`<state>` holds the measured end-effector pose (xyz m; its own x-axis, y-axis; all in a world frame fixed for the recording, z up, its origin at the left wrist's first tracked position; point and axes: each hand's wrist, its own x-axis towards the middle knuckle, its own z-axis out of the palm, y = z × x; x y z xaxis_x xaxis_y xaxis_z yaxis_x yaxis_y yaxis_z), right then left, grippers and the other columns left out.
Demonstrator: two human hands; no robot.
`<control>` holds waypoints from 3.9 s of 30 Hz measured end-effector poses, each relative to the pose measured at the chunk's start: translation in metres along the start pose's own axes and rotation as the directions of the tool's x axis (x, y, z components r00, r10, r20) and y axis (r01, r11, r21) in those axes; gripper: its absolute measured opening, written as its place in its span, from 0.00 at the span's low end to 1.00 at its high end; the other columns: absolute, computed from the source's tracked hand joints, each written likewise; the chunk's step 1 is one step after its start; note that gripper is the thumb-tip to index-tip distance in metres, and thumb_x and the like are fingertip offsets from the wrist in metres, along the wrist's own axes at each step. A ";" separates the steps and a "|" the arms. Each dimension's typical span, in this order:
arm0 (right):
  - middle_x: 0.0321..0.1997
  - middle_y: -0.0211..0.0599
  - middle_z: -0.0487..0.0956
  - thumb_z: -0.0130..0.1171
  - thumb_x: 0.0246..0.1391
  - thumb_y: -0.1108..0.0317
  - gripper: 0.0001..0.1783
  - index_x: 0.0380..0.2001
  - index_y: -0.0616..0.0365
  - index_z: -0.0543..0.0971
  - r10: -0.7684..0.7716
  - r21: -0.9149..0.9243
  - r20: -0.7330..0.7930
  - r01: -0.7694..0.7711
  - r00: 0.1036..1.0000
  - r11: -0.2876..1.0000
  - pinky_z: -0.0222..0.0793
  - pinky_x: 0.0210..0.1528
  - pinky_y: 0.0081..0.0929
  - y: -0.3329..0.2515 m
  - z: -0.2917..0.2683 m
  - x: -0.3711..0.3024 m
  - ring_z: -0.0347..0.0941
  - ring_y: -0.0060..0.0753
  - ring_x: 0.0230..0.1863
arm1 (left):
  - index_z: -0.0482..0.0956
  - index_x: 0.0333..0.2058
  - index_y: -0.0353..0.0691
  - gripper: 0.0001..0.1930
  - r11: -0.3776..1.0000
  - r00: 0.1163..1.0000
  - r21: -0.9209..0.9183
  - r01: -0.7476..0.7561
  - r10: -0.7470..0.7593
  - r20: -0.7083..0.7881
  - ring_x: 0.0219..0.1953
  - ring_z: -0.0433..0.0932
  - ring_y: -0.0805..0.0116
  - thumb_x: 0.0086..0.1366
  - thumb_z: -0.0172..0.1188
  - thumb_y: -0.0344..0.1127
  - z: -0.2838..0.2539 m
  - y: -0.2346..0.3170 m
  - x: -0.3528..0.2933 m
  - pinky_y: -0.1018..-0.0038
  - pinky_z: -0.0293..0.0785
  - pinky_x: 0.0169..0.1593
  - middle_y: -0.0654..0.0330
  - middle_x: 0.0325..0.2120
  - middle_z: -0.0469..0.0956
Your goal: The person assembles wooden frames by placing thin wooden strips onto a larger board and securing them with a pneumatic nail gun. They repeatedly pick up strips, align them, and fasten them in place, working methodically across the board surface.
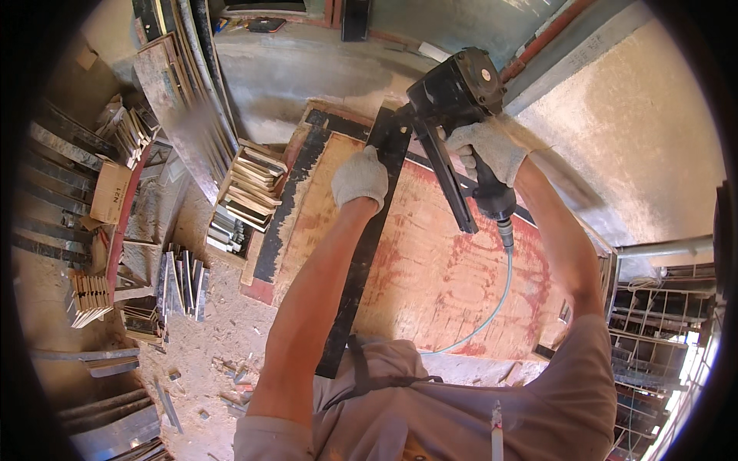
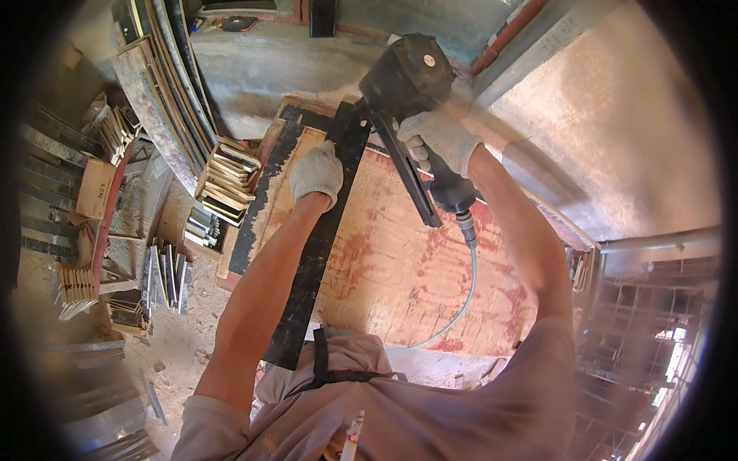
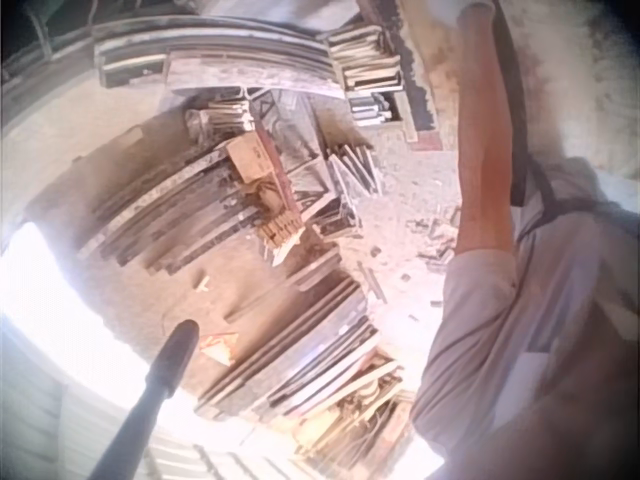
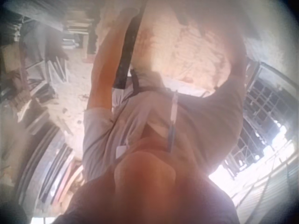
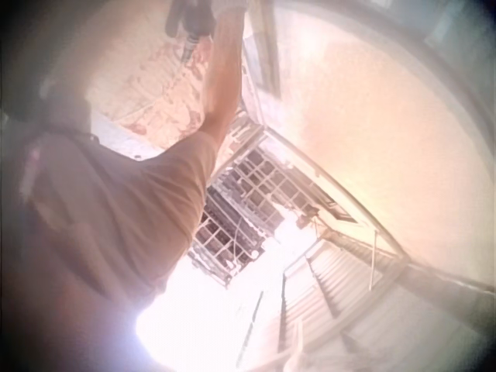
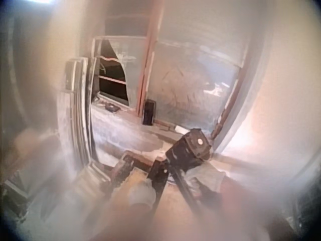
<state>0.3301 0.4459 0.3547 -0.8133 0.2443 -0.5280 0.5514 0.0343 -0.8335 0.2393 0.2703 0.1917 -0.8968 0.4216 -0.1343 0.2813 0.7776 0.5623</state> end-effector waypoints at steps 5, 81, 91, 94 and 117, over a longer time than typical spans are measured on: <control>0.16 0.22 0.63 0.57 0.55 0.71 0.02 0.29 0.56 0.75 -0.029 -0.006 0.065 0.029 0.997 1.000 0.61 0.15 0.24 0.019 -0.016 0.011 0.61 0.21 0.15 | 0.80 0.47 0.44 0.17 1.000 1.000 -0.011 -0.005 0.006 0.011 0.49 0.81 0.42 0.72 0.43 0.42 0.004 0.001 0.003 0.50 0.78 0.50 0.47 0.46 0.82; 0.16 0.16 0.59 0.51 0.64 0.67 0.10 0.39 0.63 0.77 0.555 0.564 -0.591 0.791 0.586 -0.236 0.57 0.19 0.22 0.693 -0.152 -0.809 0.54 0.16 0.14 | 0.76 0.45 0.38 0.14 0.067 -0.325 -0.875 -0.479 0.913 0.248 0.45 0.77 0.44 0.65 0.63 0.37 0.521 0.453 -0.781 0.55 0.74 0.47 0.49 0.42 0.77; 0.16 0.21 0.65 0.53 0.62 0.66 0.15 0.19 0.49 0.68 0.482 0.422 -0.392 0.619 0.784 -0.663 0.64 0.26 0.26 0.899 -0.229 -0.831 0.61 0.22 0.18 | 0.77 0.29 0.40 0.07 0.154 -0.456 -0.815 -0.558 0.764 0.457 0.36 0.78 0.48 0.62 0.62 0.36 0.643 0.487 -0.823 0.54 0.73 0.40 0.53 0.30 0.77; 0.16 0.24 0.69 0.54 0.61 0.65 0.18 0.16 0.49 0.68 0.438 0.415 -0.343 0.552 0.831 -0.723 0.65 0.24 0.25 0.961 -0.283 -0.848 0.63 0.24 0.17 | 0.77 0.27 0.41 0.07 0.188 -0.466 -0.784 -0.592 0.713 0.524 0.35 0.78 0.48 0.60 0.63 0.35 0.636 0.527 -0.829 0.55 0.73 0.38 0.54 0.28 0.76; 0.27 0.42 0.83 0.69 0.56 0.53 0.19 0.37 0.59 0.82 0.644 0.923 -0.338 0.107 0.687 0.371 0.79 0.23 0.38 1.108 -0.715 -0.722 0.79 0.37 0.20 | 0.75 0.26 0.43 0.09 0.532 0.300 -0.227 -0.816 0.725 0.620 0.31 0.78 0.47 0.59 0.66 0.37 0.779 0.716 -0.838 0.53 0.73 0.34 0.54 0.28 0.78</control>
<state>1.6615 1.0007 -0.0712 -0.1411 0.5172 -0.8441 -0.0536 -0.8554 -0.5152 1.4585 0.8377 0.0712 0.1467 0.9794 -0.1388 0.8035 -0.0362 0.5942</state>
